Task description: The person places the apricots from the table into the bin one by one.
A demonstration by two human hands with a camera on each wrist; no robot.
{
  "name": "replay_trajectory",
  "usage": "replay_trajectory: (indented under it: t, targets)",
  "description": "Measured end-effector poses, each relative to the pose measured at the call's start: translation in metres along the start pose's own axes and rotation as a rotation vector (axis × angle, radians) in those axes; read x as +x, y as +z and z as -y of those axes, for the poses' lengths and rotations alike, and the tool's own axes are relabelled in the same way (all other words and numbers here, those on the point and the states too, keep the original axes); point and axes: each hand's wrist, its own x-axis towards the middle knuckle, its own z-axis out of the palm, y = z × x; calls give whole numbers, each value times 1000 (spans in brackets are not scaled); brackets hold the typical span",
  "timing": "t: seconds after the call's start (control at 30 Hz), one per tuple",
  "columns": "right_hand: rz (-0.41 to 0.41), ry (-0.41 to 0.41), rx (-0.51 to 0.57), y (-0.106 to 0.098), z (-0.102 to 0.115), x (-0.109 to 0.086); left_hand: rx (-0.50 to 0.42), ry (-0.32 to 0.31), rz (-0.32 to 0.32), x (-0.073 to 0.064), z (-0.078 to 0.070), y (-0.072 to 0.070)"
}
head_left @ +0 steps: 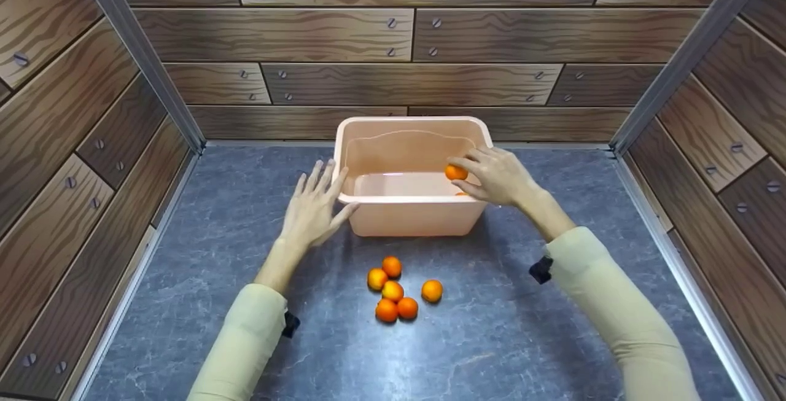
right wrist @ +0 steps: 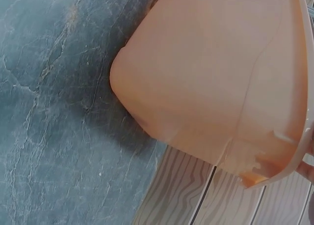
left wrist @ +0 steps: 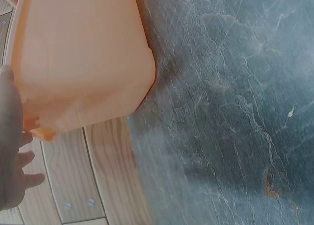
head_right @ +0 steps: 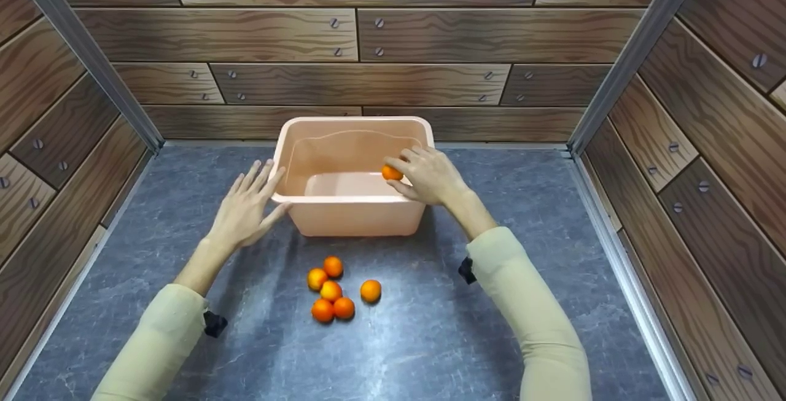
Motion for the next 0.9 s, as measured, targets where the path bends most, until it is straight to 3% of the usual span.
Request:
replay_trajectory:
  t: [0.3,0.9]
  targets:
    - [65,67,28,1,0,0,-2,-4,-1,1,0,1]
    - [30,-50,-17,-14,9,-4,-18,-11,20,1,0,-1]
